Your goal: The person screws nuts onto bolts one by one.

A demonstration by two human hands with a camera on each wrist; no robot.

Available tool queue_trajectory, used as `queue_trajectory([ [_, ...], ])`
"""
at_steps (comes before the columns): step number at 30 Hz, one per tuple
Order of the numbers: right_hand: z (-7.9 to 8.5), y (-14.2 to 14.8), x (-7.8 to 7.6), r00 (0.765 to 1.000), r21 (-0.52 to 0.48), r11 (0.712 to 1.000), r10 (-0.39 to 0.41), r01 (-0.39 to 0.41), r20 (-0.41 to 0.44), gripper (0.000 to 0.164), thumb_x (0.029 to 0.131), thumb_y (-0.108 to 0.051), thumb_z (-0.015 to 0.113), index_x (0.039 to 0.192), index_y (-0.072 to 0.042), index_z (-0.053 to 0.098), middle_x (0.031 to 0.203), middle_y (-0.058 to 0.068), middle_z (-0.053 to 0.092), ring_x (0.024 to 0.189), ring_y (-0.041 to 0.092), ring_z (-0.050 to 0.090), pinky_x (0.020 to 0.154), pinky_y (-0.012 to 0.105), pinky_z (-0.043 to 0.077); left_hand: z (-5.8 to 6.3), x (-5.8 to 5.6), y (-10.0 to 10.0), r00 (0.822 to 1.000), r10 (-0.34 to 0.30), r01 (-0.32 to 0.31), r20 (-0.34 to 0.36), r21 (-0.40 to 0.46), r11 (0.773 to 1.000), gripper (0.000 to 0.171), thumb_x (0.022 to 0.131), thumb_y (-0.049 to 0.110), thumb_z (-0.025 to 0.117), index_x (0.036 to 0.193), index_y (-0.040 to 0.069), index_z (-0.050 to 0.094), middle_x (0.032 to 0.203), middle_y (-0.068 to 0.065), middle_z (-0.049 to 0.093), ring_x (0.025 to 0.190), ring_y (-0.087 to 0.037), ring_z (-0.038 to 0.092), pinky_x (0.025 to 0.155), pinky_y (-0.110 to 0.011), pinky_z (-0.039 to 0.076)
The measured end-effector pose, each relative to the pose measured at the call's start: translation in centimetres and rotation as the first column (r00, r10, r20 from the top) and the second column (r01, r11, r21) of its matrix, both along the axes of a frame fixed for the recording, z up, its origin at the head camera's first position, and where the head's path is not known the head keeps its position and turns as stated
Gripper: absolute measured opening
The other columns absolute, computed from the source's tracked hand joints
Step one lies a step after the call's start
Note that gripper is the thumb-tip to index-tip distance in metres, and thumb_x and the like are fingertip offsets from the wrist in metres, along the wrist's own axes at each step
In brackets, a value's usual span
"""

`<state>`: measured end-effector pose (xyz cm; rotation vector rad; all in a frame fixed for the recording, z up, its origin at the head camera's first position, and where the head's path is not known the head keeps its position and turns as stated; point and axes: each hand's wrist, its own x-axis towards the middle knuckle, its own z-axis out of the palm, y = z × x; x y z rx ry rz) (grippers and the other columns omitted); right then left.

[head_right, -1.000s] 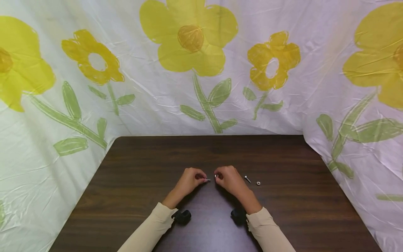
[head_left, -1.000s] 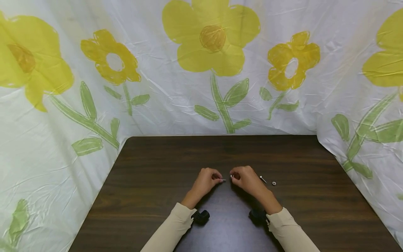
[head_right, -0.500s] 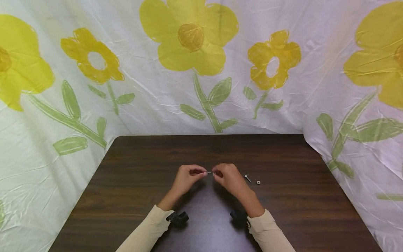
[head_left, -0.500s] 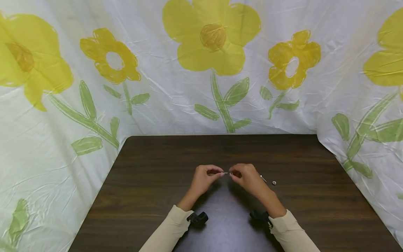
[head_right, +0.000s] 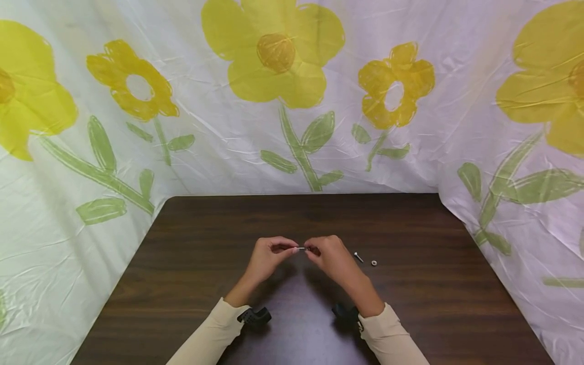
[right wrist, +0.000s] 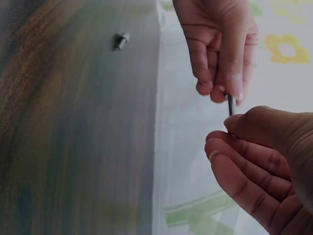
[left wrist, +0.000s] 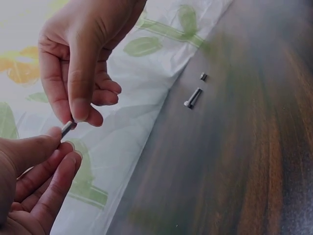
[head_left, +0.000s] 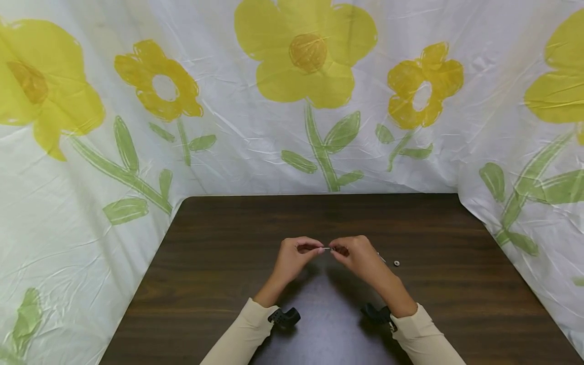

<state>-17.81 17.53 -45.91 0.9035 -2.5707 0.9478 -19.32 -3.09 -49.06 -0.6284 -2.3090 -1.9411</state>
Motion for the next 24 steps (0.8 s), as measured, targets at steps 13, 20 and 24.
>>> queue_trajectory([
  [13,0.5,-0.7,0.3,0.998,-0.014,1.000,-0.027,0.026,-0.062,0.014,0.082,-0.001,0.083,0.093,-0.006,0.076,0.085,0.003,0.075,0.068,0.009,0.069,0.061,0.022,0.057,3.4,1.9,-0.3,0.998,-0.041,0.043,-0.053,0.038,0.998,0.010,0.088,-0.003,0.077,0.094,-0.010,0.075,0.091,-0.021,0.074,0.080,-0.040,0.072,0.068,-0.021,0.057],
  [20,0.4,-0.8,0.5,0.997,-0.069,0.997,-0.023,0.018,-0.078,0.015,0.083,0.000,0.082,0.096,-0.007,0.078,0.089,0.003,0.076,0.072,0.010,0.071,0.063,0.022,0.058,3.5,2.1,-0.2,0.999,-0.011,0.014,-0.051,0.044,0.999,0.009,0.088,-0.002,0.076,0.094,-0.009,0.076,0.092,-0.020,0.075,0.082,-0.038,0.073,0.070,-0.025,0.058],
  [24,0.5,-0.8,0.7,0.998,-0.102,0.995,-0.012,0.006,-0.059,0.022,0.082,0.007,0.080,0.101,-0.004,0.078,0.096,0.007,0.076,0.080,0.016,0.074,0.068,0.025,0.059,3.7,2.2,-0.2,0.998,0.027,-0.024,-0.060,0.044,0.999,0.008,0.088,-0.003,0.077,0.094,-0.008,0.076,0.092,-0.019,0.075,0.082,-0.035,0.073,0.072,-0.032,0.060],
])
